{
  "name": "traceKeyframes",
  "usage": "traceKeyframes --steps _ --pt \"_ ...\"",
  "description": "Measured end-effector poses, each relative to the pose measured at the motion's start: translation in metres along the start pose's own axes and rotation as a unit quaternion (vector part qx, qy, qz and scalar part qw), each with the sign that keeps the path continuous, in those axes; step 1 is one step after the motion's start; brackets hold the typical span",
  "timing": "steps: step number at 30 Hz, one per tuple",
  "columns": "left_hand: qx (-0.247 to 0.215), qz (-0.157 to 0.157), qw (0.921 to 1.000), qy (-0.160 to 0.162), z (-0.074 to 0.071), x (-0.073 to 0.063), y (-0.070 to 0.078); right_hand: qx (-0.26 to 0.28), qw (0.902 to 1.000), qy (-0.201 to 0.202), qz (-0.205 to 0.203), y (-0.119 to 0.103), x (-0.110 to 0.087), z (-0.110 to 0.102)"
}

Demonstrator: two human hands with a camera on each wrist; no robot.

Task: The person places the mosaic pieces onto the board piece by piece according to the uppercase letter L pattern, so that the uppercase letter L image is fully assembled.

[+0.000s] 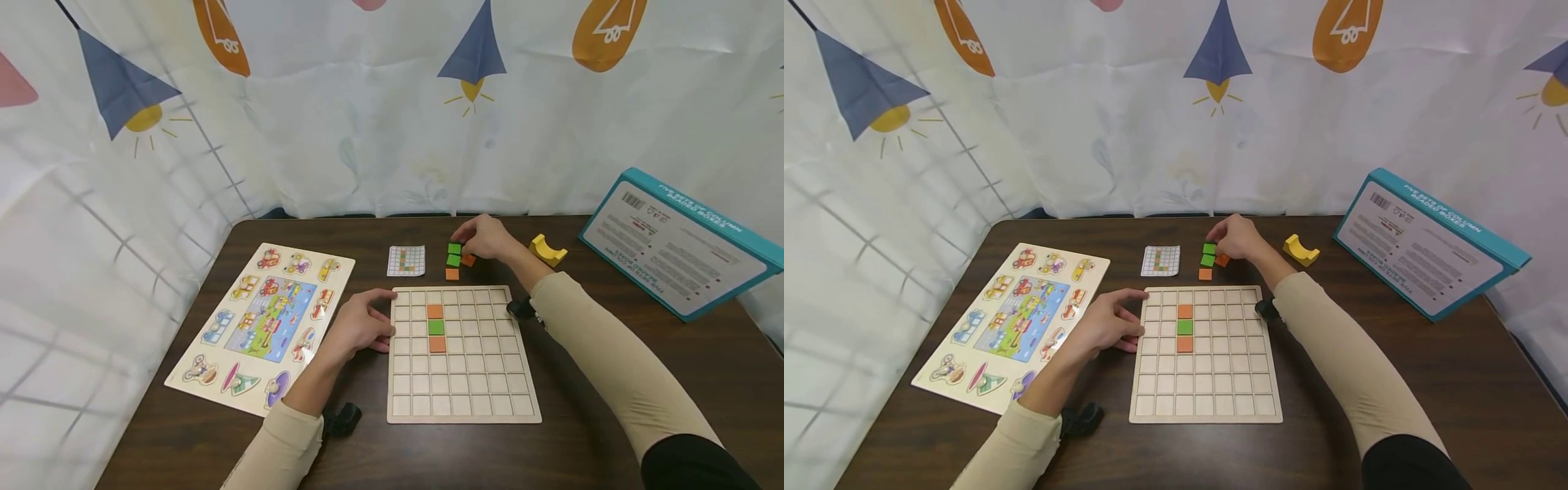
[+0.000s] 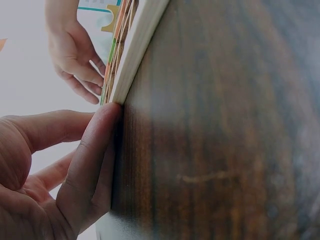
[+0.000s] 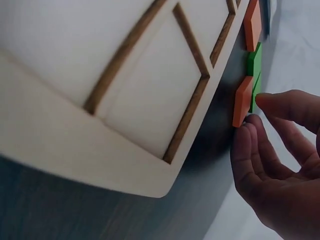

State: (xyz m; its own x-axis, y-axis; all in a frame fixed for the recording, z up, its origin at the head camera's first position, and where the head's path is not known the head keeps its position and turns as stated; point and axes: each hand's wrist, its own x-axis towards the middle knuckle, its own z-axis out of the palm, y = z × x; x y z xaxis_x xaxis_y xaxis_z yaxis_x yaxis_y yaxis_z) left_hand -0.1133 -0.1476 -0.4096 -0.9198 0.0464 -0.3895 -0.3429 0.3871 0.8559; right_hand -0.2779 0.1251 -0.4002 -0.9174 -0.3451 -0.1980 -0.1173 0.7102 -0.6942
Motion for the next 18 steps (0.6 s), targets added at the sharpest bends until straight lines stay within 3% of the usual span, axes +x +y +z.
traceKeyframes --steps 18 --pt "0.002 -0.003 1.0000 0.002 0.0004 -0.0012 0.0010 -0.039 0.9991 0.011 0.014 -0.0054 0.0075 0.0069"
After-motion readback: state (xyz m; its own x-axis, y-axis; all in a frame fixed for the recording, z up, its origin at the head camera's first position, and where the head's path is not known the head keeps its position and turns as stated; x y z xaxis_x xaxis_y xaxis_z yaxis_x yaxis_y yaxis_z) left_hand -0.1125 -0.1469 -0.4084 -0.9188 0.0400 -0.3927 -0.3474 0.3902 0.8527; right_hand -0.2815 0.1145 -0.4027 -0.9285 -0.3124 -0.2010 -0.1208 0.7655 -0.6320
